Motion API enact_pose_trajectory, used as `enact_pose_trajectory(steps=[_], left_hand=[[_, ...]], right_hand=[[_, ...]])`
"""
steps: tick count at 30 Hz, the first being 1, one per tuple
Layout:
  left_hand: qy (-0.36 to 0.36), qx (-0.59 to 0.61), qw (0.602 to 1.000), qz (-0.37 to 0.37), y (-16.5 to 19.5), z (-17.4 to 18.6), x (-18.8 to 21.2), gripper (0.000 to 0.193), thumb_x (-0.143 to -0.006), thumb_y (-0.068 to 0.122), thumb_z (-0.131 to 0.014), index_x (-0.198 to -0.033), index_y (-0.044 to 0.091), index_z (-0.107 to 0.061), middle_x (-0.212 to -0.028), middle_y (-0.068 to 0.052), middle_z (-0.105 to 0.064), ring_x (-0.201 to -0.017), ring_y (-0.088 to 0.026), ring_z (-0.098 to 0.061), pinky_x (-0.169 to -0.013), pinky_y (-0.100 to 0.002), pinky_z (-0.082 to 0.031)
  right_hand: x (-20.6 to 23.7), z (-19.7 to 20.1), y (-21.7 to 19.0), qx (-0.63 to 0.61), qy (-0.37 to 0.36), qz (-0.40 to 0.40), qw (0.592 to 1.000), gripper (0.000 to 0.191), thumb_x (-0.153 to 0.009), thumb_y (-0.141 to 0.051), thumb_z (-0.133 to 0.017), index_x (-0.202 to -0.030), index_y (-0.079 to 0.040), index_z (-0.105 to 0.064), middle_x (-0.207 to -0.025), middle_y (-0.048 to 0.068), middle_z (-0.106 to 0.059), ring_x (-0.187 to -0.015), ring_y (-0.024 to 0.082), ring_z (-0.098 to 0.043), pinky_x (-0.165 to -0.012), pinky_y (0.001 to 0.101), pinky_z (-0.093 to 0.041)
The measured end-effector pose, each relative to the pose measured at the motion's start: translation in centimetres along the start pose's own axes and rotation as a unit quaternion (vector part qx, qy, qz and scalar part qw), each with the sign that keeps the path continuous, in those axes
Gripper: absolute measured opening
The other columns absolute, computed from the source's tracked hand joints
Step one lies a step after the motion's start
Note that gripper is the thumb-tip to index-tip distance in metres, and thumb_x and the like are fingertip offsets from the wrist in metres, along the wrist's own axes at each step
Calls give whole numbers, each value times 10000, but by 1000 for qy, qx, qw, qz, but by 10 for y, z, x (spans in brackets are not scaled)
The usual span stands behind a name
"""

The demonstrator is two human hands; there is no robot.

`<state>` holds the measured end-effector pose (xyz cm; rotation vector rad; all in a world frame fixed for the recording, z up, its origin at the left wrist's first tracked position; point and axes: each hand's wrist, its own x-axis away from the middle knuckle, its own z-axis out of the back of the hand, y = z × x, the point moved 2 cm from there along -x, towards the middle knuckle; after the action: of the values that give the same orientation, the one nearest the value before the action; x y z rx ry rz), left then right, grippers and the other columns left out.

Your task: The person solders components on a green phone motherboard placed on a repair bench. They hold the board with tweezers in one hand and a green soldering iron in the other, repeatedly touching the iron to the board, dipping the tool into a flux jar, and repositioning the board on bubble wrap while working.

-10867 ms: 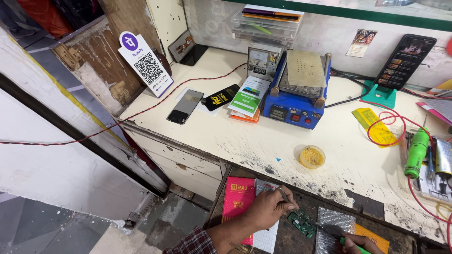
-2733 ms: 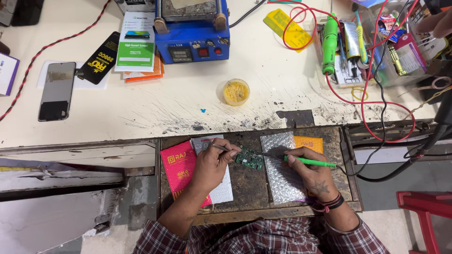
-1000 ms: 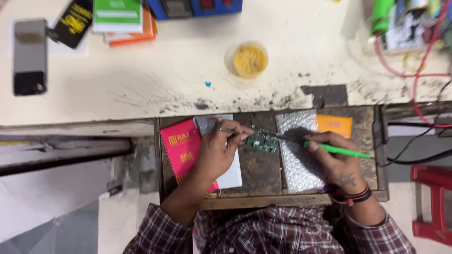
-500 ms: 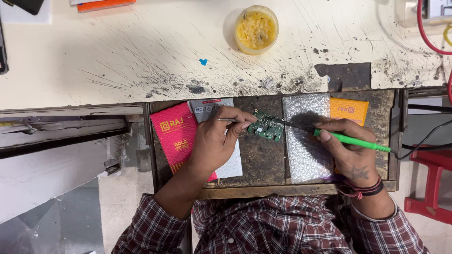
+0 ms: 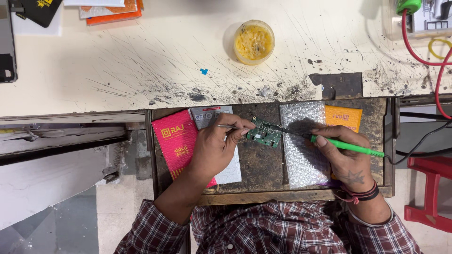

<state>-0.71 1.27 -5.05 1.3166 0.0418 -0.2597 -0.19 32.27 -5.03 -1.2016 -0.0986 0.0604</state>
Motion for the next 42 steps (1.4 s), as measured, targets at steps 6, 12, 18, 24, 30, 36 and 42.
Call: enact_pose_trajectory(steps=[6,12,18,24,30,36,42], left_hand=[[-3,-6,1000,1,-1,0,-1,176,-1042,62,-617,-1098,71,-451,-1090,-86,-772,-978,-209,-800,-745,-307,-670],[-1,1,1000,0,-1,-1,-1,178,-1043,58,-618,-1103,70,-451,-1091,-88,-768,-983,-210,-799,-751,-309,-669],[-1,-1,1000,-4,-1,-1,-1,168,-1047,60,-614,-1099,72,-455,-1093,-88,-767,-978,-207,-798,-753,-309,-667],[-2,-8,1000,-4,-1,-1,-2,168,-1046,67,-616,-1100,74,-457,-1091,-84,-772,-963,-209,-799,-744,-311,-663],[0,-4,1000,-12,1,0,-2,170,-1050,70,-606,-1109,76,-447,-1091,-87,-771,-972,-223,-799,-746,-318,-669],[0,-9,1000,-13,0,0,-1,184,-1049,76,-607,-1117,78,-437,-1090,-76,-777,-958,-219,-803,-733,-317,-667],[9,-7,1000,-15,-2,-2,2,189,-1044,68,-615,-1117,75,-441,-1074,-82,-783,-924,-212,-802,-727,-318,-649]], right_hand=[[-1,-1,-1,-34,-4,-3,999,132,-952,-57,-717,-1058,18,-739,-991,110,-775,-896,139,-740,-794,254,-581],[0,0,1,-7,-8,9,1000,119,-953,-54,-716,-1042,20,-741,-999,116,-778,-896,142,-733,-791,255,-574],[-1,0,2,-6,-6,-2,1000,122,-947,-53,-716,-1041,20,-743,-992,114,-779,-885,141,-734,-780,257,-574],[-1,-1,1,-14,-11,12,1000,120,-958,-65,-714,-1046,12,-741,-991,115,-778,-894,136,-736,-788,253,-573],[-1,0,1,-9,-5,-11,1000,137,-953,-77,-717,-1055,9,-747,-981,113,-780,-870,131,-737,-751,249,-567],[-1,0,-1,-12,-7,1,1000,136,-950,-70,-718,-1055,10,-748,-976,109,-780,-862,127,-732,-749,248,-565],[-1,0,-8,-6,-17,-2,1000,140,-933,-73,-718,-1042,4,-761,-928,105,-785,-833,141,-730,-732,267,-563]])
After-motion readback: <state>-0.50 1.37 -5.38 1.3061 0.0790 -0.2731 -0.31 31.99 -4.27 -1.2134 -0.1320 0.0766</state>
